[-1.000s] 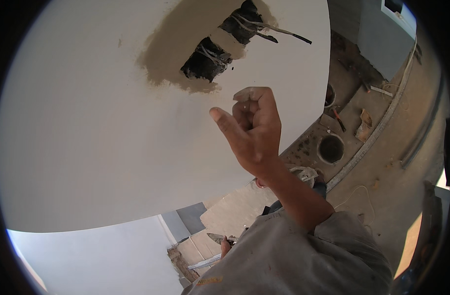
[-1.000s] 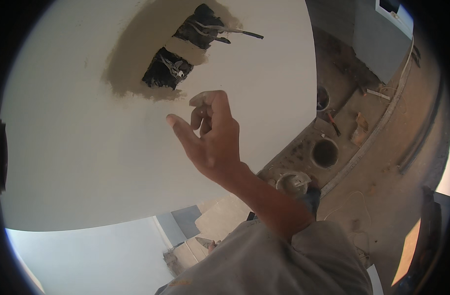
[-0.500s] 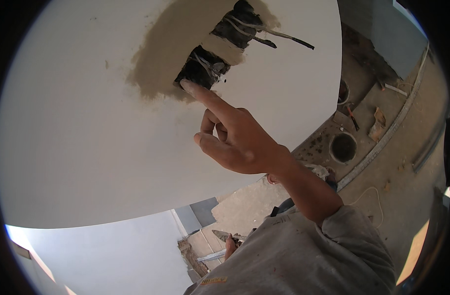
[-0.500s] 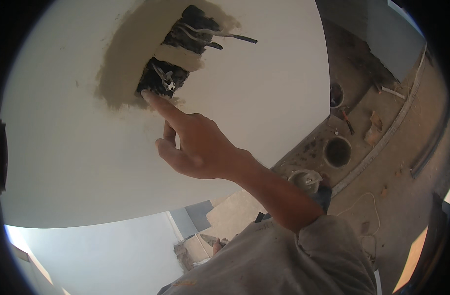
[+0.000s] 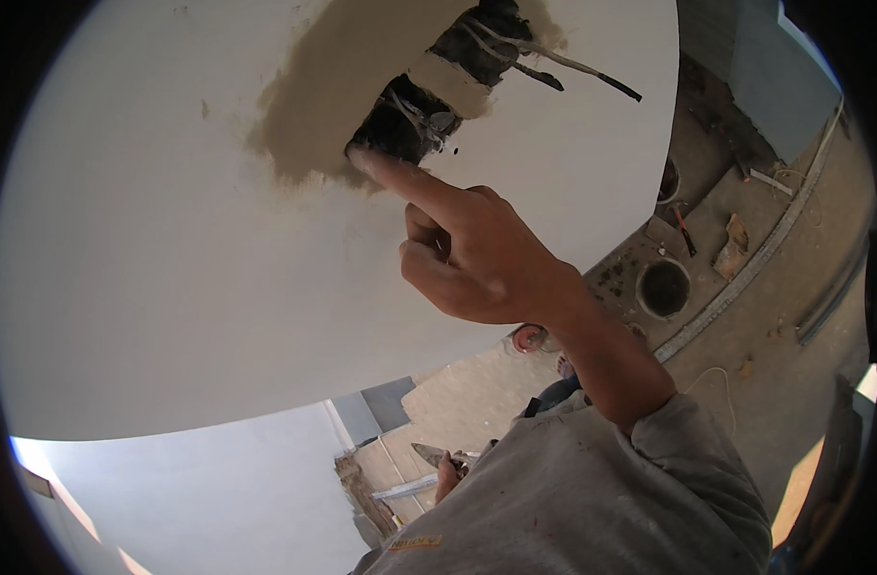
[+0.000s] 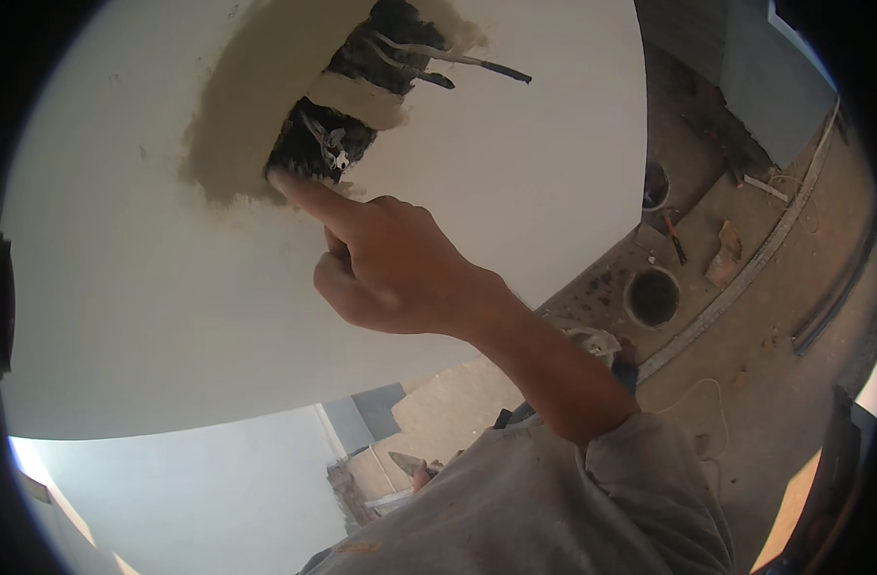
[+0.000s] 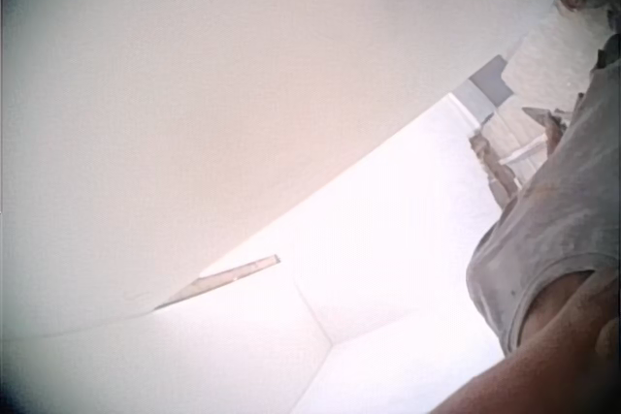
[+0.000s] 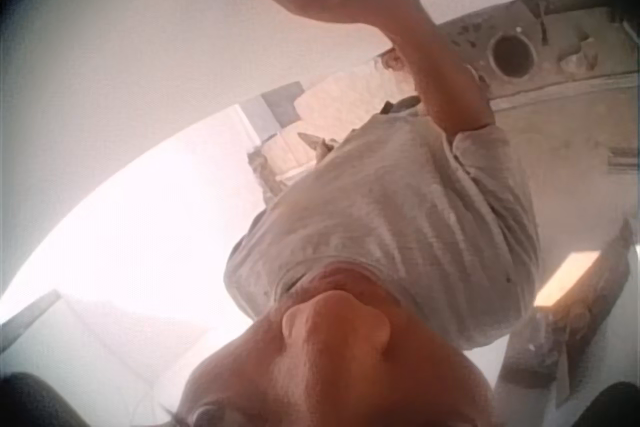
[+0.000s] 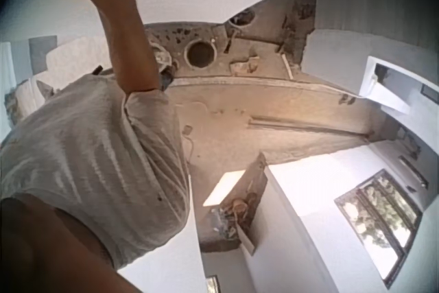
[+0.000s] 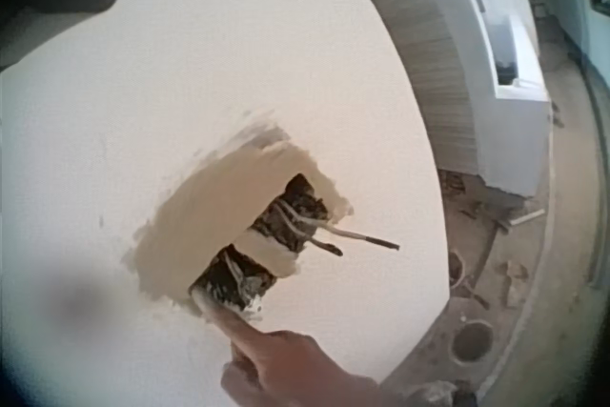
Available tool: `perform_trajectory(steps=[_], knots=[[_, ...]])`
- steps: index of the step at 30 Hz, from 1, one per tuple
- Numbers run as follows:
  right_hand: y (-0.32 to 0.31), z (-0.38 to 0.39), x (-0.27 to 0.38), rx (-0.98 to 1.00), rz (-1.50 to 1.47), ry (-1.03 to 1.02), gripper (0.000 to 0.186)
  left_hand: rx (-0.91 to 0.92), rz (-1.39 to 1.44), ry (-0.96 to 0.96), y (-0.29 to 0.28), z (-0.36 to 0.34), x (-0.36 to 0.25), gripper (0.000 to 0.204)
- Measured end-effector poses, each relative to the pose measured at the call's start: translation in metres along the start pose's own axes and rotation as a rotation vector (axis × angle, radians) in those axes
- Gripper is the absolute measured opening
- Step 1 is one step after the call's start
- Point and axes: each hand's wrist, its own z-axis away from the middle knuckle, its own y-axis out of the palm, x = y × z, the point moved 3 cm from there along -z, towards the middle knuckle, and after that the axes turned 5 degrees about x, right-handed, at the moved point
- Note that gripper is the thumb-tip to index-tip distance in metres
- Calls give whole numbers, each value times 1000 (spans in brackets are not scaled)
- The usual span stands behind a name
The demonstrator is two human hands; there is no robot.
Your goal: The person applies plaster around an electrical junction box in a wall using a trowel and then smooths it with a small wooden block.
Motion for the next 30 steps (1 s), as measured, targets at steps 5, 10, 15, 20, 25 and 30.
perform_trajectory(steps=[5, 10, 15, 20, 25, 30], knots=[[-5, -2, 4, -41, 287, -69, 67, -45, -42, -10, 20, 20, -6, 50], [-9, -5, 29, -26, 775, -34, 58, -14, -53, -5, 27, 20, -7, 49], [-9, 1, 27, -106, 859, 41, 57, 7, -3, -6, 32, 7, -6, 49], [-12, 16, 15, -257, 504, 39, 49, 24, -19, 25, 38, -3, -5, 50], [-8, 33, 16, -416, 91, -79, 36, 50, 31, 35, 36, -28, 2, 51], [-23, 57, 19, 13, -224, 160, 35, -24, -56, 36, 41, -27, 13, 52]])
